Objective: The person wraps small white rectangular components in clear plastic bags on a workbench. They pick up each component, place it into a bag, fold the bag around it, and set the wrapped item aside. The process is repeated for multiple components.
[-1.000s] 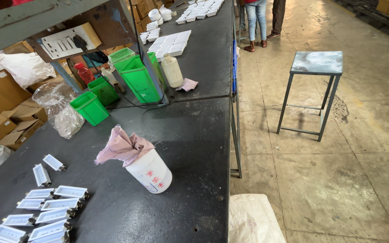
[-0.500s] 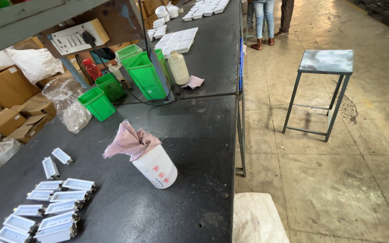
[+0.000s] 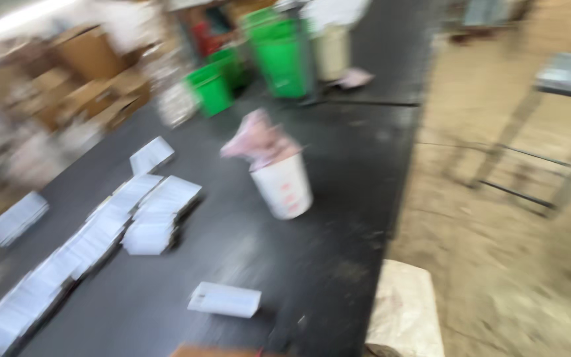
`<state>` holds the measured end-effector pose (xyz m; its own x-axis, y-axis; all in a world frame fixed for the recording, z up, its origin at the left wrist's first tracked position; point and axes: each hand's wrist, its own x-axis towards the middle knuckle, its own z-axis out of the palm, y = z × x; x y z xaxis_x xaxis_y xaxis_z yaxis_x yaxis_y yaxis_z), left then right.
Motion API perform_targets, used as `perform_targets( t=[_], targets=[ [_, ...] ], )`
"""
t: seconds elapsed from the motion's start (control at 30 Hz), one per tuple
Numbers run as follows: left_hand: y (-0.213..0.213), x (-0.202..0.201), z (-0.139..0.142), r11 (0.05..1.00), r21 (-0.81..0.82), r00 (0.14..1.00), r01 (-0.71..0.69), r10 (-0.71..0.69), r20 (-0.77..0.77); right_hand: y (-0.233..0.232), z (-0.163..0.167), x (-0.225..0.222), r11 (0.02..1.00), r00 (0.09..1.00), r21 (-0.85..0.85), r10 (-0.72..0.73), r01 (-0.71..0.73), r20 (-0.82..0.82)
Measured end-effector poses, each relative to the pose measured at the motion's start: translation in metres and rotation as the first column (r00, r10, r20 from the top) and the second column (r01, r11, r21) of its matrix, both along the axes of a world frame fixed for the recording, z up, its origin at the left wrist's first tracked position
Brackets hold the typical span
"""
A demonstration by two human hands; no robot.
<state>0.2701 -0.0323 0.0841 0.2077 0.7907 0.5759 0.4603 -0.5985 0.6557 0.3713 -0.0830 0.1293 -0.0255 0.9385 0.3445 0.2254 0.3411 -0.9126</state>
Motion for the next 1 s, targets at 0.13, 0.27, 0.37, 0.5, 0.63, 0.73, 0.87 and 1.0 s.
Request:
perform_targets(
  t=[0.13, 0.27, 0.37, 0.5, 0.63, 0.73, 0.87, 1.0],
  targets=[
    [-0.015, -0.088, -0.006, 0.968, 0.191, 0.977, -0.162, 0.184, -0.107, 0.026, -0.026, -0.037, 0.995, 0.997, -0.068, 0.076, -0.075, 0.009],
    [-0.031, -0.107, -0.011, 0.979, 0.156, 0.969, -0.131, 0.160, -0.188, 0.033, -0.040, -0.041, 0.979, 0.993, -0.172, 0.103, -0.112, -0.059],
    [-0.036, -0.110, 0.000, 0.968, 0.207, 0.972, -0.138, 0.173, -0.161, 0.030, -0.033, -0.043, 0.971, 0.984, -0.168, 0.159, -0.171, -0.082],
    [-0.040, -0.114, 0.012, 0.973, 0.185, 0.982, -0.139, 0.160, -0.102, 0.026, -0.022, -0.050, 0.968, 0.983, -0.178, 0.167, -0.179, -0.078],
    [-0.037, -0.113, 0.004, 0.973, 0.190, 0.989, -0.132, 0.143, -0.045, 0.028, -0.022, -0.047, 0.960, 0.976, -0.186, 0.194, -0.210, -0.100],
    [-0.034, -0.113, -0.003, 0.979, 0.107, 0.984, -0.173, 0.176, -0.020, 0.028, -0.021, -0.048, 0.954, 0.971, -0.192, 0.211, -0.229, -0.110],
    [-0.034, -0.113, 0.001, 0.978, 0.066, 0.980, -0.195, 0.193, 0.038, 0.024, -0.015, -0.054, 0.968, 0.984, -0.182, 0.164, -0.173, -0.066],
    [-0.031, -0.121, 0.007, 0.959, -0.119, 0.966, -0.259, 0.253, -0.058, 0.027, -0.018, -0.059, 0.979, 0.990, -0.175, 0.089, -0.107, -0.105]
  ],
)
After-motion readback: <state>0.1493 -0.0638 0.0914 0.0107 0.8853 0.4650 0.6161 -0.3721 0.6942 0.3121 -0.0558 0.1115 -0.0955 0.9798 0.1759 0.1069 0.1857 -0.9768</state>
